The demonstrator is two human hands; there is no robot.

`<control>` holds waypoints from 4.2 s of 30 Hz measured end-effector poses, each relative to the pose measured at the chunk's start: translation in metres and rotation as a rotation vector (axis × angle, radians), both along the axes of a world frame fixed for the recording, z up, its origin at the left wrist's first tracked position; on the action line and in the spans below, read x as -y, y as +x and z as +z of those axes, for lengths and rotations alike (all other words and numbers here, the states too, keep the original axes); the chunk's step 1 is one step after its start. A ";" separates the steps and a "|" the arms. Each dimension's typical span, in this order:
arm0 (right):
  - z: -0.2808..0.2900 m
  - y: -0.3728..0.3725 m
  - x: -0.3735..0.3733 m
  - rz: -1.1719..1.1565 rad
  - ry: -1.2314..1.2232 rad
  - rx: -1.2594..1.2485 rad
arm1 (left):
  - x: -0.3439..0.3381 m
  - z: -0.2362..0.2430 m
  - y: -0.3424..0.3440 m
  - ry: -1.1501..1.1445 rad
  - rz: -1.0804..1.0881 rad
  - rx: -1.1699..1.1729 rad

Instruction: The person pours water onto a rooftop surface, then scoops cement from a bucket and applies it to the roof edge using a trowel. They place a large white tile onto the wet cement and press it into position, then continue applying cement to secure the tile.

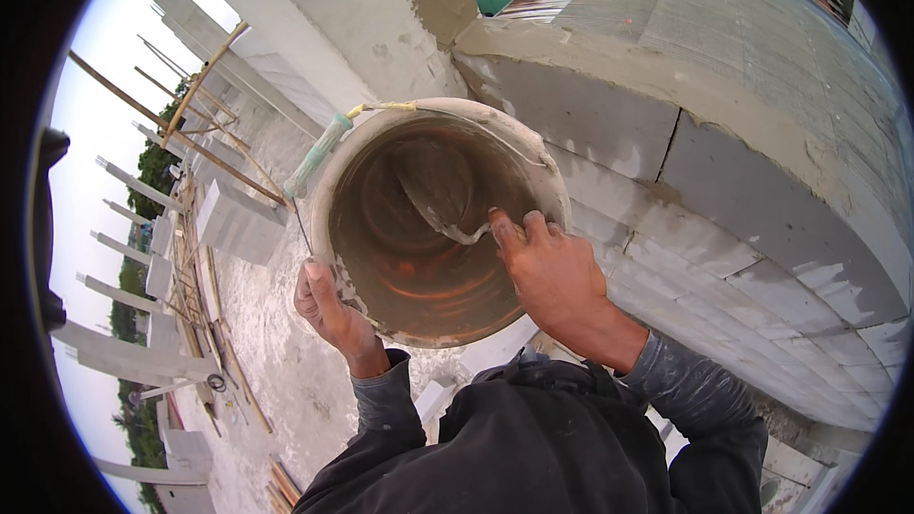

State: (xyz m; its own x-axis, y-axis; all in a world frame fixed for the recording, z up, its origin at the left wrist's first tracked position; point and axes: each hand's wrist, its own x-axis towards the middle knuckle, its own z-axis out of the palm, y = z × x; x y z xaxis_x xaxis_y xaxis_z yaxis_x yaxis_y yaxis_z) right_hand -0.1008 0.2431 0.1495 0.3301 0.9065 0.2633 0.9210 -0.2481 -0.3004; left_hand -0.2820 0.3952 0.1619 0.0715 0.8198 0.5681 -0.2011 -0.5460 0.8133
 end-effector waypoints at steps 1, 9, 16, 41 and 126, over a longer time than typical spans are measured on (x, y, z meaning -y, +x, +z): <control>-0.003 -0.004 0.001 0.048 0.014 0.030 | 0.000 0.001 0.000 0.003 -0.007 -0.013; 0.007 0.004 0.021 0.205 -0.181 -0.020 | 0.003 0.008 0.007 0.114 -0.011 -0.136; 0.028 0.029 0.033 -0.052 -0.251 0.064 | 0.010 0.010 0.011 0.261 -0.088 -0.308; -0.035 -0.003 0.019 0.324 0.002 -0.878 | 0.017 -0.010 -0.019 0.039 -0.085 -0.101; 0.124 0.042 0.064 -0.543 0.028 0.380 | -0.086 -0.201 0.018 -0.538 -0.145 -0.417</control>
State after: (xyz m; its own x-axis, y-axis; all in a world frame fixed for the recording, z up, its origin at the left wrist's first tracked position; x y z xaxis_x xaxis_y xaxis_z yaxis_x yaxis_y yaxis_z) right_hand -0.0593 0.1788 0.2730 0.6178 0.6284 0.4728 0.7101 -0.7040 0.0078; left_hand -0.2639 0.4810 -0.0387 0.3253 0.9455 -0.0134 0.1468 -0.0365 0.9885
